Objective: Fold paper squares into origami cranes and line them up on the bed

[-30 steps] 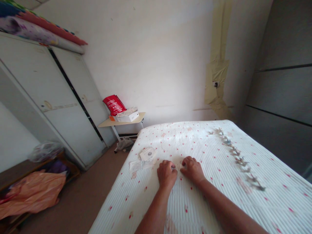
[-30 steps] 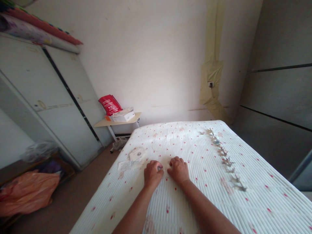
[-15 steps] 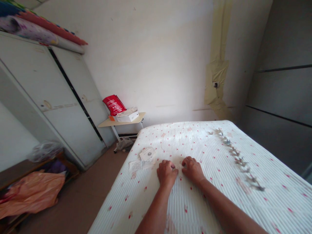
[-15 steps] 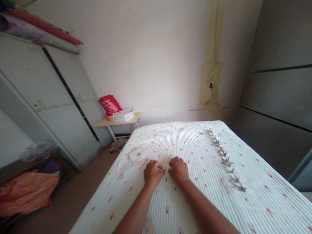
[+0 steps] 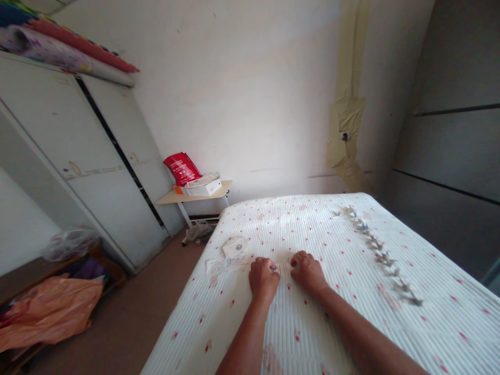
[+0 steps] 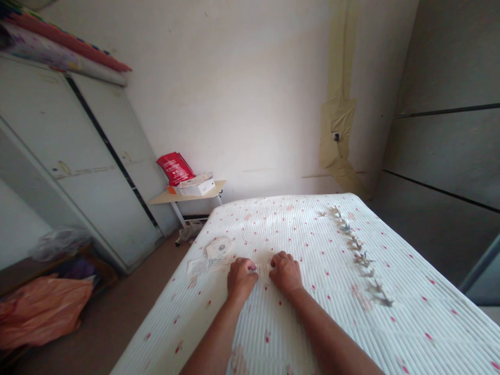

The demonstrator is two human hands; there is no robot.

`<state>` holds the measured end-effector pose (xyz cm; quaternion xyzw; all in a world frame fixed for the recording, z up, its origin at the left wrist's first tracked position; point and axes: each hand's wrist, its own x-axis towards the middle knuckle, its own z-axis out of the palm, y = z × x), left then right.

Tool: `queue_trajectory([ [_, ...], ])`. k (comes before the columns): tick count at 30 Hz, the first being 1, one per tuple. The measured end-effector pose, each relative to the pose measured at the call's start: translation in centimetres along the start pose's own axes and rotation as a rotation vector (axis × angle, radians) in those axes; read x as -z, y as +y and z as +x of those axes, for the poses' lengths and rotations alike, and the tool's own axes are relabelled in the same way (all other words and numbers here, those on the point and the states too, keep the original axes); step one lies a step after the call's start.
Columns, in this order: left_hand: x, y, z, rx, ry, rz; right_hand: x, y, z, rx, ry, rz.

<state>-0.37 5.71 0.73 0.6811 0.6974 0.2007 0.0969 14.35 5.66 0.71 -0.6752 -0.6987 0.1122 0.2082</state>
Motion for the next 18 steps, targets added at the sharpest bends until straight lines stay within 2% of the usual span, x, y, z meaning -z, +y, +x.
queue_trajectory([
  [5,0.13,-0.02,0.04,0.005,-0.025,0.011,0.06,-0.02,-0.02,0.002,-0.006,-0.005],
  [18,-0.09,-0.73,0.09,-0.016,0.016,-0.017,-0.1,0.11,0.02,0.009,0.004,0.026],
])
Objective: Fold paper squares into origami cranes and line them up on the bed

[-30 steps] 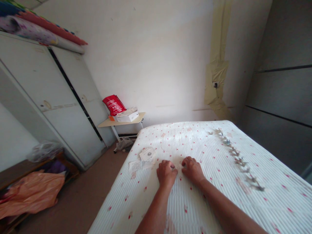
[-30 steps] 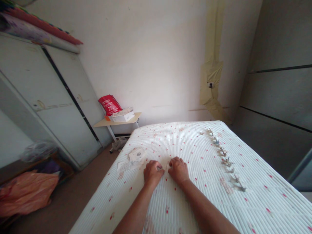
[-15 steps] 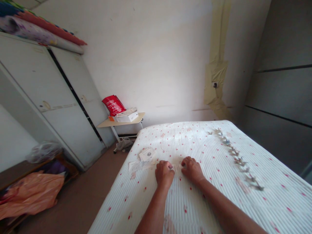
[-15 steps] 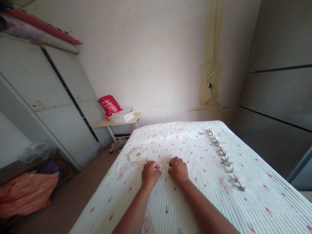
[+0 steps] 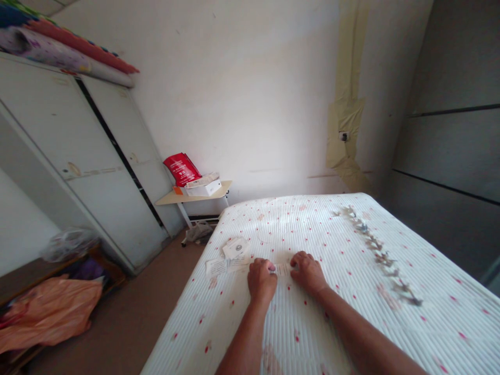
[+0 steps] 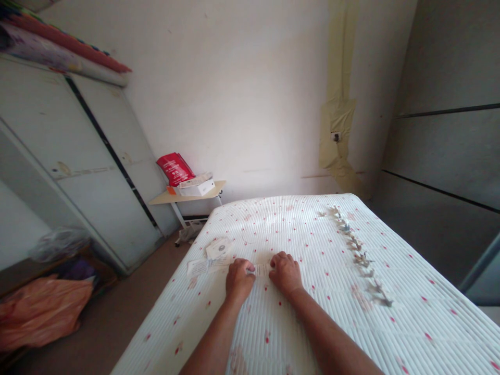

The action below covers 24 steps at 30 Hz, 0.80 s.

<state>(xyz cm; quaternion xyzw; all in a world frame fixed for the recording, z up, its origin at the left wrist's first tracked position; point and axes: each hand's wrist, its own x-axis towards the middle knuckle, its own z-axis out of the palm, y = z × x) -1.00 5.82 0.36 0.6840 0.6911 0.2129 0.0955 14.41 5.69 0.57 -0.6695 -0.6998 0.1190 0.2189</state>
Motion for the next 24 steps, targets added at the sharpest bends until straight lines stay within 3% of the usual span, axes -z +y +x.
queue_trajectory([
  [6,0.12,-0.03,-0.06,-0.005,-0.003,-0.003,-0.01,0.02,0.09,0.004,-0.009,-0.001],
  [12,-0.09,0.38,-0.51,-0.039,0.068,0.015,-0.24,0.13,0.05,0.008,0.004,-0.016],
  [24,0.11,0.78,-0.66,-0.027,0.024,0.084,-0.2,-0.65,-0.3,-0.001,0.047,-0.069],
])
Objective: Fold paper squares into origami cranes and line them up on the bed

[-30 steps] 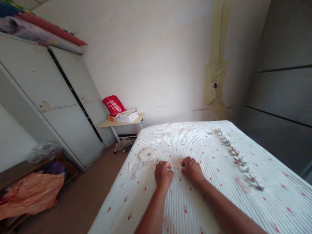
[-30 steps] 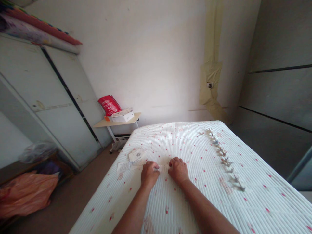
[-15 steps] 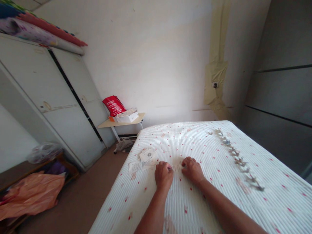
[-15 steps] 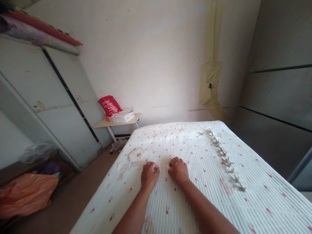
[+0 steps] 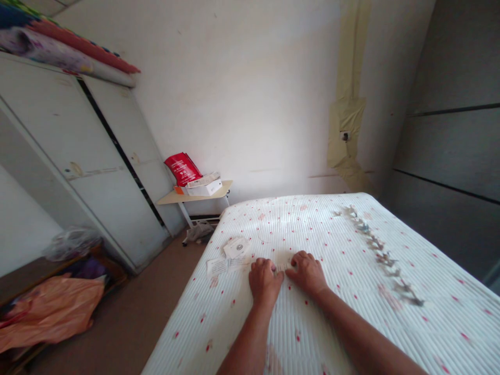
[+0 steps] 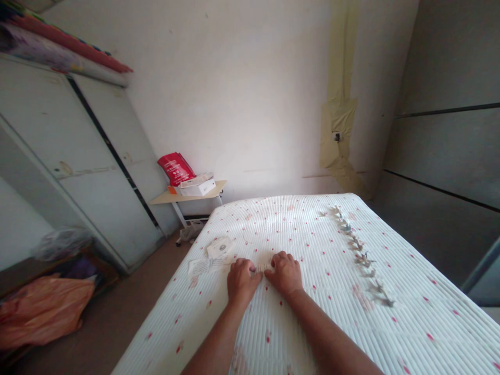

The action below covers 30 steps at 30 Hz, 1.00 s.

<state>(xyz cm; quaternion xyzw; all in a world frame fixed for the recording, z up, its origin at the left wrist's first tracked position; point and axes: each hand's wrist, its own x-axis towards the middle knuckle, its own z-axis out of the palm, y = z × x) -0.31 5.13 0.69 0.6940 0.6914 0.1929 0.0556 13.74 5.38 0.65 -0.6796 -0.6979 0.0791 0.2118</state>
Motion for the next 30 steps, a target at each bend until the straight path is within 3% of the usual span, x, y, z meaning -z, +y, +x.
queue_trajectory([
  [7,-0.2,0.0,0.1,0.009,-0.002,0.003,-0.3,0.0,0.0,0.004,0.036,-0.024],
  [30,-0.2,-0.8,0.2,-0.012,-0.03,-0.054,-0.1,1.5,0.8,0.015,-0.088,0.126],
])
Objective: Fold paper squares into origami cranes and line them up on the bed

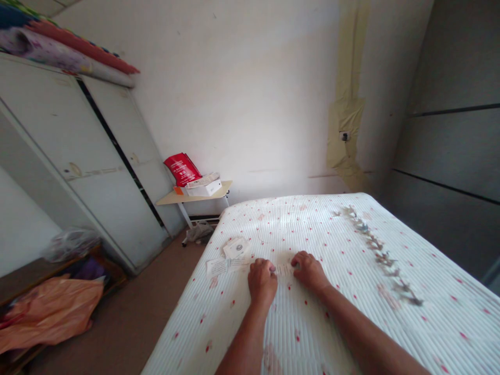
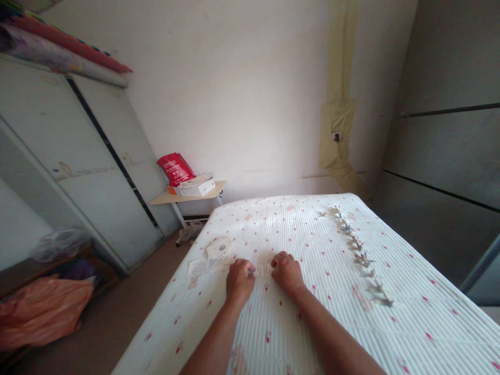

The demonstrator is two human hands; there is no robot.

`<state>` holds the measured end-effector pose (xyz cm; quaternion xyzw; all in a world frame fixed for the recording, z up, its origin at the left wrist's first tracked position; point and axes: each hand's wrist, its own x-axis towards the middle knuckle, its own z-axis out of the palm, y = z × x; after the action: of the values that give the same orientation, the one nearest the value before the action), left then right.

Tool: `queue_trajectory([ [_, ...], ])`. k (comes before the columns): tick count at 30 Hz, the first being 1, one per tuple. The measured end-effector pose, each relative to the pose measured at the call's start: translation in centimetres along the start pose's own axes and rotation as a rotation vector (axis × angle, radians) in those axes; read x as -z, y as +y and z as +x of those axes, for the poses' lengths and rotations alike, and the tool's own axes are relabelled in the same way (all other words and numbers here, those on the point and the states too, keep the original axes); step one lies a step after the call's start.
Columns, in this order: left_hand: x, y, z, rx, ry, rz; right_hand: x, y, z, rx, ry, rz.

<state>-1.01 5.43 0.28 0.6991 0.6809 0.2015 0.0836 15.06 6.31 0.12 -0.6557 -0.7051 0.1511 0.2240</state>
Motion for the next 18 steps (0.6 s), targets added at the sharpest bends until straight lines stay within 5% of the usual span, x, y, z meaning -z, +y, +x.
queue_trajectory([
  [18,0.11,0.0,-0.23,-0.015,0.01,-0.026,0.06,-0.08,-0.69,0.036,-0.014,0.011],
])
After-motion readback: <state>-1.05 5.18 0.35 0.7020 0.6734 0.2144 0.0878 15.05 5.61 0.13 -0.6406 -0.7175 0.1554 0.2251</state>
